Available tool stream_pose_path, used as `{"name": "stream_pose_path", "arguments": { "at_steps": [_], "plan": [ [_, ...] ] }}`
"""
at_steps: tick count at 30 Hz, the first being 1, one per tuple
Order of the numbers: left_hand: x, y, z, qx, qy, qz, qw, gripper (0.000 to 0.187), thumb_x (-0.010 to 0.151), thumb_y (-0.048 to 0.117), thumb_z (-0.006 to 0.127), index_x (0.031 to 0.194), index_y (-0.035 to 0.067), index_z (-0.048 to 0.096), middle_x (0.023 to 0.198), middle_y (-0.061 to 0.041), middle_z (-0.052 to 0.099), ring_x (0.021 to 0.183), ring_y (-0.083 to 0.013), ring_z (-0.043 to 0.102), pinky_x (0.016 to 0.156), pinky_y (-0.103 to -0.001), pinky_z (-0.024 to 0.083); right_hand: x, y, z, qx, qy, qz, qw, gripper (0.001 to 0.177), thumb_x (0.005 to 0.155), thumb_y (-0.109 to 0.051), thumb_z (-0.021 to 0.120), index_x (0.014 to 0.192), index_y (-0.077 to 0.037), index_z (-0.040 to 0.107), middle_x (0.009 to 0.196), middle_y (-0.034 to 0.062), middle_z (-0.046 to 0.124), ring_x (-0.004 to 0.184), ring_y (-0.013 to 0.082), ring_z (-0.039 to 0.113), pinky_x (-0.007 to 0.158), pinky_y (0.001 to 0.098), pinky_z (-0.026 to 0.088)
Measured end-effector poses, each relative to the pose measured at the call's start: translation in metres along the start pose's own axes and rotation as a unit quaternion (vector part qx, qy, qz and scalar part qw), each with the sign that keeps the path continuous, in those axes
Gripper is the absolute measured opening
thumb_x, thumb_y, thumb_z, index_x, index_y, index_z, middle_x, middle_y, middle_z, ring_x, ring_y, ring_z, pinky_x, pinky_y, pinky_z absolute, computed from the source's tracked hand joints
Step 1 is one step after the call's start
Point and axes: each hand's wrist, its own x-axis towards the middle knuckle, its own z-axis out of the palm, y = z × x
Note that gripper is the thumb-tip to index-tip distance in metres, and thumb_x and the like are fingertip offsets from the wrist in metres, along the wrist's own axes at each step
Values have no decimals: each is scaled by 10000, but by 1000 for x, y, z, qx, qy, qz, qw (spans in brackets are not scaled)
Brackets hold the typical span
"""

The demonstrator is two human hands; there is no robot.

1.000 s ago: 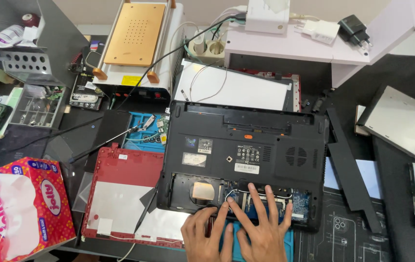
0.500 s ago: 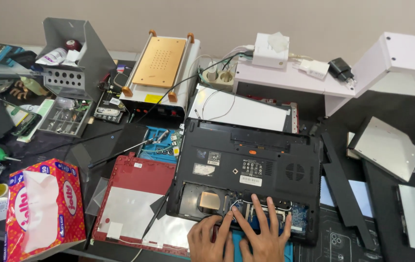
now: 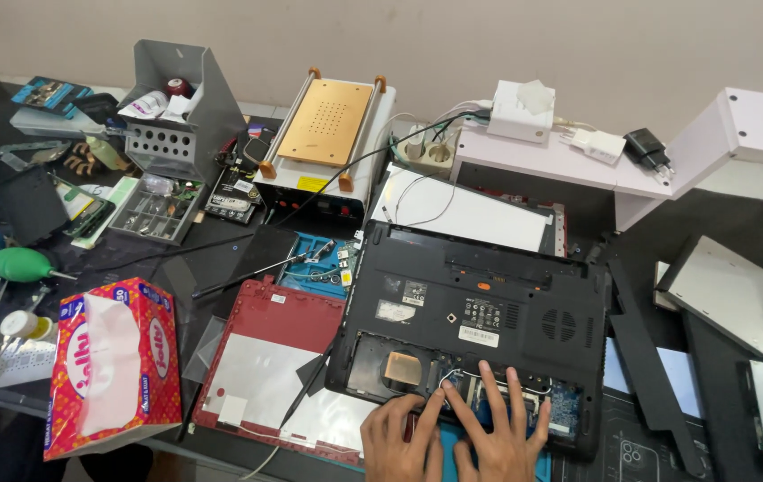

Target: The person types on a laptop keyboard, then closes the lid and flips the device over. They proceed to work on the underside of the laptop, manipulating internal components and wires with their hands.

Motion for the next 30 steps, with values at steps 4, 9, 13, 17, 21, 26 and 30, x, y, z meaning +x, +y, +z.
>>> {"name": "stream_pose_path", "arguments": {
  "at_steps": [4,9,13,17,21,26,30],
  "plan": [
    [8,2,-4,-8,3,1,1000,584,763,134,739,1344,186,702,1172,-69,608,1133,-268,573,991,-483,386,5,-1,3,-2,9,6,1000,738,631,-209,622,1340,-412,590,1579,108,320,1507,390,133,1084,796,-79],
    [8,6,-9,-22,3,-8,1000,587,751,126,739,1334,181,712,1171,-72,622,1128,-270,576,996,-479,388,5,-6,-4,-6,-10,23,1000,755,642,-204,617,1372,-395,574,1588,108,316,1514,390,134,1094,793,-77],
    [11,13,-14,-15,0,-18,1000,570,742,126,733,1308,189,720,1167,-72,629,1127,-276,575,995,-477,388,5,-9,-6,-7,-6,29,1000,734,662,-221,623,1370,-412,576,1593,101,309,1511,397,134,1091,791,-74],
    [14,12,-14,-9,15,-9,1000,551,749,130,726,1296,193,720,1180,-68,632,1132,-272,575,1006,-468,388,8,-14,-12,1,-12,29,999,733,666,-216,626,1371,-411,583,1603,106,305,1513,408,127,1087,791,-79],
    [15,13,-15,-14,17,-2,1000,551,746,131,722,1294,191,720,1188,-70,632,1132,-275,574,1011,-468,387,8,-13,-12,6,-11,32,999,709,684,-223,628,1367,-410,586,1603,101,306,1512,406,129,1090,790,-81],
    [18,28,-38,-24,-13,-19,999,554,770,110,721,1320,176,708,1217,-87,607,1159,-312,561,1026,-485,384,21,-35,-45,25,-59,53,997,706,748,-156,630,1420,-362,559,1616,115,298,1524,393,143,1119,768,-30],
    [25,23,-28,-31,-7,-16,999,547,776,101,728,1318,173,701,1223,-85,600,1170,-311,559,1021,-490,382,24,-35,-37,9,-29,55,998,741,698,-140,628,1394,-385,566,1601,96,310,1511,377,153,1109,755,-29]
  ]
}}
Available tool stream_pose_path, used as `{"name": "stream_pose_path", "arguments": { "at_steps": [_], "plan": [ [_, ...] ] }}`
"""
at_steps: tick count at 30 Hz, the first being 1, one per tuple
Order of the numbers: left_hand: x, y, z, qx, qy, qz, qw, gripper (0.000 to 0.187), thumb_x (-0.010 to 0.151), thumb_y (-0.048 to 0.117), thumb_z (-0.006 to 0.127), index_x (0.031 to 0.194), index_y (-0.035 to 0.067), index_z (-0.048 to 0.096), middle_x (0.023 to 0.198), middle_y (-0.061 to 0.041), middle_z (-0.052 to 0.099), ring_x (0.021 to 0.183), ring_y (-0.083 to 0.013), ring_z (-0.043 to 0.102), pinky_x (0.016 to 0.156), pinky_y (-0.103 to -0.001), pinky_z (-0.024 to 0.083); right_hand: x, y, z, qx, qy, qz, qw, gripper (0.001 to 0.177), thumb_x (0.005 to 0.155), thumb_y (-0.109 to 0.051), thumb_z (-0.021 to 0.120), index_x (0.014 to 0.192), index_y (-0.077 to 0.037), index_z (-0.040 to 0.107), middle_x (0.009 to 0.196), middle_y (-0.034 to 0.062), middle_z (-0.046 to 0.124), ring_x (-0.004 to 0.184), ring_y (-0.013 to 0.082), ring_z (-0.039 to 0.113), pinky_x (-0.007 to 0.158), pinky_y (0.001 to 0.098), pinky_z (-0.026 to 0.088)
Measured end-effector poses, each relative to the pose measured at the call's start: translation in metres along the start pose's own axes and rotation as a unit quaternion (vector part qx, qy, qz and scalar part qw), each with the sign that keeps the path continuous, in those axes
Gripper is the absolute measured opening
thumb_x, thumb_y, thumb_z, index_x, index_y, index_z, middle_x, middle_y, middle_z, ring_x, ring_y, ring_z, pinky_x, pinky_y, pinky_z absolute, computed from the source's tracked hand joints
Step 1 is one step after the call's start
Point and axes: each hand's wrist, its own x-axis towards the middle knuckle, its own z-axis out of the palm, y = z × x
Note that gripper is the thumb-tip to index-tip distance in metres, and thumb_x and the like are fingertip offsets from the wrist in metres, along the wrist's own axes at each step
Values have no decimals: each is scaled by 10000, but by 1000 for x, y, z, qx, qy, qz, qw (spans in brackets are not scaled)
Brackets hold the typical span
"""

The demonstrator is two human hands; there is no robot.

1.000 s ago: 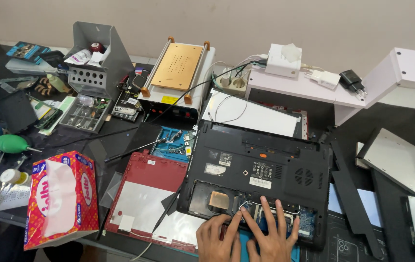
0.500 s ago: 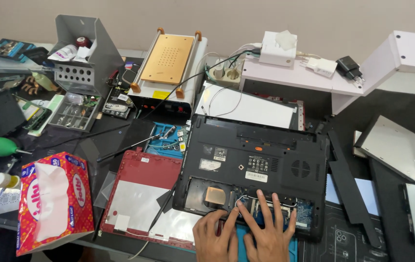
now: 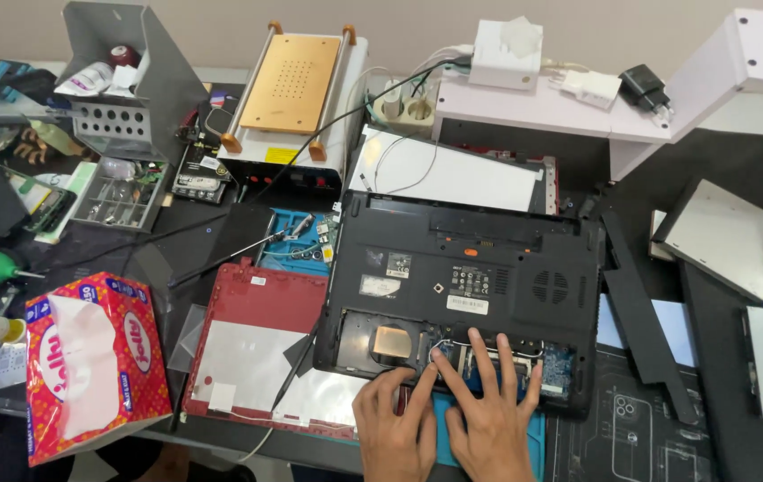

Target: The person types on a laptop keyboard, then closes the lid and flips the device over. They proceed to work on the underside of the laptop, manipulating internal components and wires with their hands.

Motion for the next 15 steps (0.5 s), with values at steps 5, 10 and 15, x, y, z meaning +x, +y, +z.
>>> {"name": "stream_pose_path", "arguments": {
  "at_steps": [5,10,15],
  "plan": [
    [-2,4,-2,5,-9,-18,1000,541,765,92,734,1299,177,699,1227,-79,599,1173,-313,554,1002,-485,386,-2,-3,-4,16,-19,6,1000,723,734,-130,627,1415,-363,561,1603,108,307,1516,388,147,1113,750,-37],
    [-3,1,2,8,-6,-12,1000,539,765,97,737,1296,177,700,1222,-78,596,1170,-305,561,998,-485,388,-2,0,-3,17,-15,-2,1000,740,722,-135,628,1423,-361,552,1608,112,295,1514,390,139,1109,749,-43],
    [-4,1,3,16,-1,-14,1000,528,774,100,741,1294,181,701,1219,-71,596,1168,-297,562,1000,-483,390,-4,2,1,13,-21,-4,1000,749,720,-128,626,1428,-358,546,1612,119,281,1515,399,124,1102,752,-62]
  ]
}}
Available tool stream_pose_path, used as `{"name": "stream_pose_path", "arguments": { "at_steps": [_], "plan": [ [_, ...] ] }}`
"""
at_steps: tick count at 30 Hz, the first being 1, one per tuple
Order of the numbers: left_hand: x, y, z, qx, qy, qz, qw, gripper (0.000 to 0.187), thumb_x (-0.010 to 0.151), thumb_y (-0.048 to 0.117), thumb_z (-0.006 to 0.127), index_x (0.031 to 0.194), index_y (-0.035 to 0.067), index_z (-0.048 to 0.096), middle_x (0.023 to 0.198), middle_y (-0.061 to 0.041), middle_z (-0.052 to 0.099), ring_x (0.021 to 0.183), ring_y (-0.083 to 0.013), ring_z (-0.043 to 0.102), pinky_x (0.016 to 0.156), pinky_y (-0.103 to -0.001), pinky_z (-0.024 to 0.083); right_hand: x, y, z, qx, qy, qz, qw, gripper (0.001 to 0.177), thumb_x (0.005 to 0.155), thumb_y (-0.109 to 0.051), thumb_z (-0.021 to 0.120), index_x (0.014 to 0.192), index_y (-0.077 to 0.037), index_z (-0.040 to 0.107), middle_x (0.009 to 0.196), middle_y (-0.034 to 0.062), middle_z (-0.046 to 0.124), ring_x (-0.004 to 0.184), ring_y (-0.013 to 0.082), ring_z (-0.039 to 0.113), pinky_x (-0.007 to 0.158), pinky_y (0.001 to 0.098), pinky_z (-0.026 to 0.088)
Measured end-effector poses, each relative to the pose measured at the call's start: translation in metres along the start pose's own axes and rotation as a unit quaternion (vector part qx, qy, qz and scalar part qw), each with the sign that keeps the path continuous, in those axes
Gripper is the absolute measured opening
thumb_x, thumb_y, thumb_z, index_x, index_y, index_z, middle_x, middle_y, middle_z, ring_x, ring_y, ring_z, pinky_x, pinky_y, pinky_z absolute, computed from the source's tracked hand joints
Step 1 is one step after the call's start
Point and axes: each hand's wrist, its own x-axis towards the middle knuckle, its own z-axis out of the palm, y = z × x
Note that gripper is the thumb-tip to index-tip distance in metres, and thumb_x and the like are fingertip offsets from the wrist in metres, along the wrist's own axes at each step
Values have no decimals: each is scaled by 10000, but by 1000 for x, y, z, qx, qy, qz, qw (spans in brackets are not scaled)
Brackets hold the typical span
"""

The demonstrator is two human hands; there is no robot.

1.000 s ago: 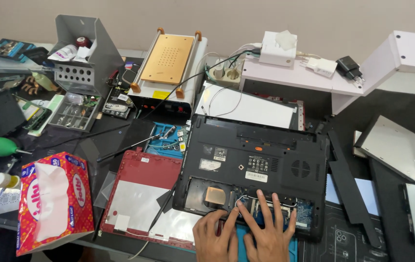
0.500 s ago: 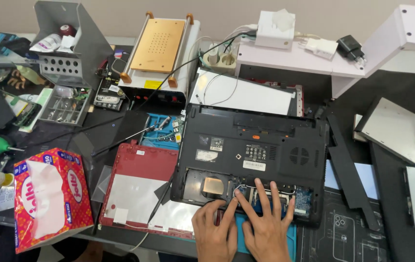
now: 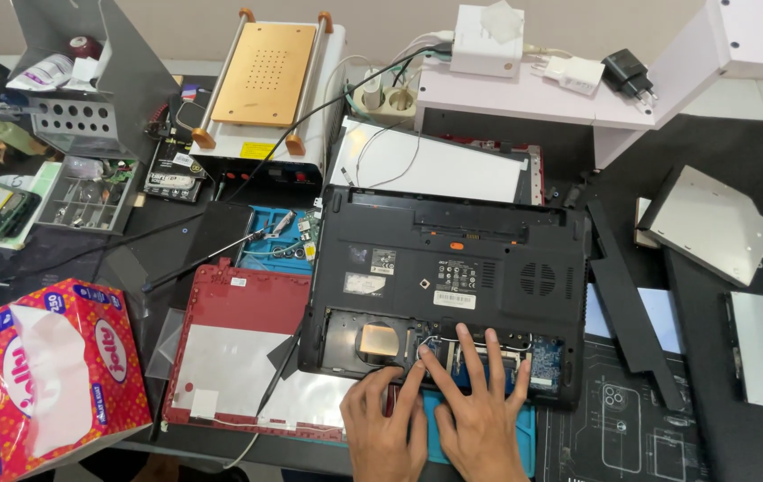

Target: The person types on a laptop keyboard, then closes the lid and flips the device over. They proceed to work on the underside of the laptop, manipulating internal components and wires with their hands.

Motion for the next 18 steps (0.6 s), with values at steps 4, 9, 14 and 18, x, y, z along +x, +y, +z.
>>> {"name": "stream_pose_path", "arguments": {
  "at_steps": [4,9,14,18],
  "plan": [
    [0,3,-3,0,-5,-9,1000,523,784,96,742,1299,181,696,1225,-70,598,1171,-299,558,996,-481,389,-1,-1,-1,2,-2,1,1000,743,736,-121,620,1435,-361,545,1623,114,281,1528,387,121,1118,745,-60],
    [0,2,-3,2,-18,-12,1000,518,794,92,740,1301,183,692,1225,-70,595,1173,-299,552,994,-483,385,-2,2,3,7,0,0,1000,735,740,-125,617,1431,-363,547,1618,114,279,1526,388,107,1106,753,-64],
    [0,3,-2,1,-29,-21,999,516,800,91,736,1305,186,692,1225,-66,591,1186,-301,541,996,-487,380,-1,2,1,6,-3,-1,1000,725,747,-131,620,1430,-361,548,1616,118,281,1524,393,108,1098,754,-62],
    [-1,2,-2,0,-26,-19,999,519,801,94,738,1310,184,690,1230,-66,591,1188,-300,539,999,-485,380,-1,1,1,4,4,-3,1000,734,738,-128,618,1429,-364,549,1618,114,289,1527,388,121,1114,751,-58]
  ]
}}
